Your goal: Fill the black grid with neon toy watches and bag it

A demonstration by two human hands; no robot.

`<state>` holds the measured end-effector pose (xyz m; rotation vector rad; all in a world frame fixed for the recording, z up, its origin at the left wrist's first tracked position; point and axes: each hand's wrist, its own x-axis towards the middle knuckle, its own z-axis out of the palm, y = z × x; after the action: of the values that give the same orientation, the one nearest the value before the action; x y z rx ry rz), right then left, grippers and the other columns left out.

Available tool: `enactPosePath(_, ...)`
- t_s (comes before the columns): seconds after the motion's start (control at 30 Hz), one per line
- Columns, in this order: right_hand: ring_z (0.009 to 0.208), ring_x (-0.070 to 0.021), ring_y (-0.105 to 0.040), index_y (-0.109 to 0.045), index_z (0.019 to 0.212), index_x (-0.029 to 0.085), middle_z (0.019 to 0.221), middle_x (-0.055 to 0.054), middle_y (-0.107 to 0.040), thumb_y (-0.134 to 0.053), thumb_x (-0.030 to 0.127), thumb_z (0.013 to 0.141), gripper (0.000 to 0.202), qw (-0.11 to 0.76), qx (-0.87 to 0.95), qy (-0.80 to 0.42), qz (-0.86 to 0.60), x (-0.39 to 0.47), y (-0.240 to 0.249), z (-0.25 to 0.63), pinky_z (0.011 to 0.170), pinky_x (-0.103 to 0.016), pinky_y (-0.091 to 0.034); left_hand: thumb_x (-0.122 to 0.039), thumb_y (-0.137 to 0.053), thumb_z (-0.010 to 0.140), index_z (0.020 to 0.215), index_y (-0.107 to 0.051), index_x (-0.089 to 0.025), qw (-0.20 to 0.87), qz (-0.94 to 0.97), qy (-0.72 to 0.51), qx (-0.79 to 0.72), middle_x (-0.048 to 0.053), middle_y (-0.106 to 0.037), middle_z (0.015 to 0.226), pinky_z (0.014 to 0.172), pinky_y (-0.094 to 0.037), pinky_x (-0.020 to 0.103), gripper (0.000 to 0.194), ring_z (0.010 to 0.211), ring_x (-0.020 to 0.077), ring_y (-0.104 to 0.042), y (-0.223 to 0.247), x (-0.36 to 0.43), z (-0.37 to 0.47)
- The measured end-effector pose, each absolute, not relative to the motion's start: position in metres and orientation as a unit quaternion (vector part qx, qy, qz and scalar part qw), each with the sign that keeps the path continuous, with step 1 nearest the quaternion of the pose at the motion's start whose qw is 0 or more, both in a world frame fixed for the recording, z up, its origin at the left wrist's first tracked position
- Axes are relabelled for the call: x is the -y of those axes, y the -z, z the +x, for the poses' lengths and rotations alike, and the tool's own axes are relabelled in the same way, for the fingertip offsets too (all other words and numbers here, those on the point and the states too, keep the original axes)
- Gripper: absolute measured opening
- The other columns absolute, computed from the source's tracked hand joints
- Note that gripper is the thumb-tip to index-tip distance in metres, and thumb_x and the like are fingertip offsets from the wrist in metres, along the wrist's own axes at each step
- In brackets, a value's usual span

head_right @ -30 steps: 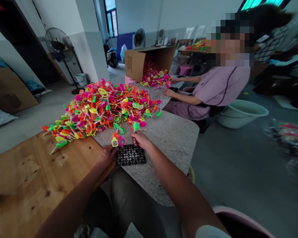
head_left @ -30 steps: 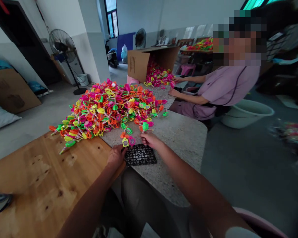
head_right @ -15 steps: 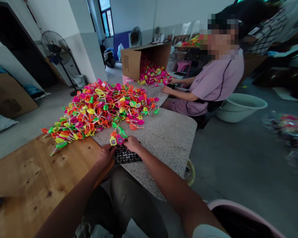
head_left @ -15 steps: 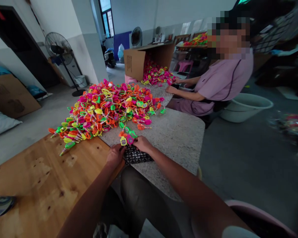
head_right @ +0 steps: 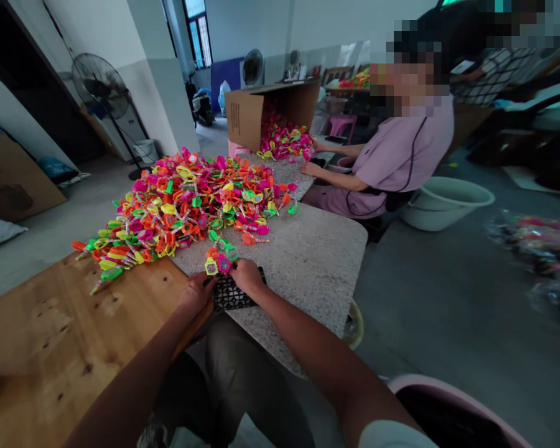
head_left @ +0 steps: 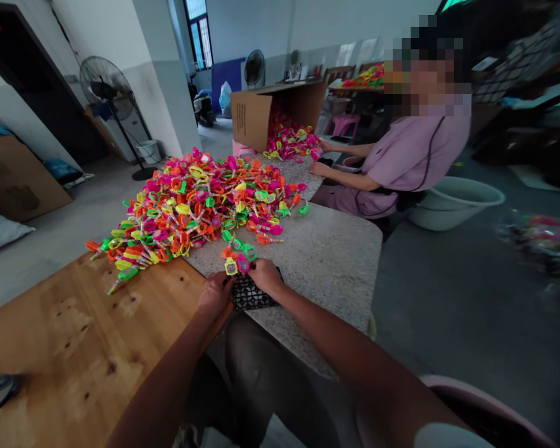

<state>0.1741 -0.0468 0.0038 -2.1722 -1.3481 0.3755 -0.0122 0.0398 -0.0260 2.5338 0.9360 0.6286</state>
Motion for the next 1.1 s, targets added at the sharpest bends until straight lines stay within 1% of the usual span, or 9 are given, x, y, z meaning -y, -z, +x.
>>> enactPosePath(0.2,0.099,-0.0211,-0.074,-0.081,0.1,0.018,0.105,-0.01,-0.081,-0.068,0.025,0.094,0.016,0.275,0.524,-0.126,-0.796,0.049,-0.004,0.173,0.081,-0.024,-0.047,-0.038,-0.062,0.101,0.101,-0.076,-0.019,0.189,0.898,-0.229,-0.324,0.009,-0.076,0.094,0.087,-0.051,0.035,0.023,0.093,0.0233,-0.069,0.029,-0.042,-0.013)
enactPosePath(0.3,0.095,-0.0207,-0.074,-0.082,0.096,0.019,0.1,-0.009,-0.081,-0.069,0.024,0.093,0.014,0.304,0.523,-0.142,-0.784,0.051,-0.003,0.176,0.079,-0.024,-0.047,-0.038,-0.061,0.102,0.101,-0.076,-0.019,0.189,0.9,-0.221,-0.323,0.01,-0.076,0.095,0.087,-0.051,0.036,0.025,0.094,0.0241,-0.068,0.031,-0.043,-0.013)
enactPosePath(0.4,0.072,-0.017,-0.073,-0.081,0.091,0.019,0.079,-0.005,-0.078,-0.068,0.029,0.095,0.017,0.337,0.49,-0.231,-0.77,0.048,0.001,0.186,0.065,-0.022,-0.047,-0.039,-0.061,0.102,0.104,-0.076,-0.02,0.187,0.901,-0.217,-0.327,0.011,-0.076,0.099,0.09,-0.051,0.036,0.024,0.097,0.0246,-0.068,0.031,-0.042,-0.013)
enactPosePath(0.5,0.049,-0.013,-0.061,-0.081,0.091,0.019,0.056,0.001,-0.066,-0.066,0.036,0.097,0.024,0.365,0.447,-0.331,-0.746,0.043,0.006,0.196,0.05,-0.021,-0.041,-0.039,-0.061,0.102,0.105,-0.076,-0.021,0.187,0.899,-0.211,-0.335,0.01,-0.076,0.1,0.089,-0.051,0.037,0.024,0.097,0.025,-0.068,0.029,-0.041,-0.013)
enactPosePath(0.63,0.044,-0.0118,-0.056,-0.081,0.091,0.018,0.05,0.004,-0.06,-0.069,0.036,0.094,0.023,0.386,0.422,-0.361,-0.736,0.041,0.009,0.199,0.046,-0.02,-0.039,-0.039,-0.061,0.102,0.103,-0.076,-0.021,0.188,0.9,-0.206,-0.335,0.011,-0.077,0.098,0.089,-0.051,0.037,0.024,0.096,0.0253,-0.068,0.026,-0.04,-0.013)
enactPosePath(0.77,0.046,-0.0122,-0.059,-0.08,0.088,0.018,0.05,0.004,-0.061,-0.067,0.033,0.095,0.021,0.364,0.456,-0.323,-0.745,0.047,0.003,0.192,0.051,-0.021,-0.04,-0.04,-0.061,0.102,0.104,-0.076,-0.02,0.187,0.9,-0.205,-0.337,0.012,-0.077,0.1,0.09,-0.051,0.037,0.025,0.098,0.026,-0.069,0.027,-0.04,-0.013)
enactPosePath(0.87,0.053,-0.0131,-0.064,-0.08,0.087,0.018,0.058,0.001,-0.068,-0.065,0.028,0.096,0.02,0.34,0.481,-0.275,-0.76,0.052,-0.004,0.188,0.058,-0.021,-0.043,-0.04,-0.061,0.102,0.106,-0.076,-0.019,0.19,0.9,-0.209,-0.333,0.011,-0.077,0.103,0.092,-0.051,0.037,0.026,0.101,0.0254,-0.069,0.029,-0.041,-0.013)
enactPosePath(1.0,0.078,-0.0177,-0.073,-0.081,0.089,0.018,0.082,-0.006,-0.079,-0.067,0.027,0.095,0.017,0.296,0.518,-0.202,-0.777,0.052,-0.005,0.183,0.069,-0.023,-0.045,-0.039,-0.062,0.102,0.106,-0.076,-0.02,0.192,0.9,-0.206,-0.332,0.01,-0.077,0.101,0.092,-0.051,0.036,0.024,0.1,0.0239,-0.068,0.029,-0.042,-0.013)
enactPosePath(1.1,0.095,-0.0218,-0.074,-0.082,0.096,0.018,0.1,-0.011,-0.081,-0.068,0.028,0.096,0.017,0.248,0.542,-0.151,-0.789,0.052,0.001,0.176,0.079,-0.025,-0.047,-0.039,-0.063,0.101,0.103,-0.076,-0.02,0.192,0.901,-0.205,-0.332,0.01,-0.077,0.099,0.091,-0.05,0.036,0.023,0.098,0.0239,-0.068,0.028,-0.041,-0.013)
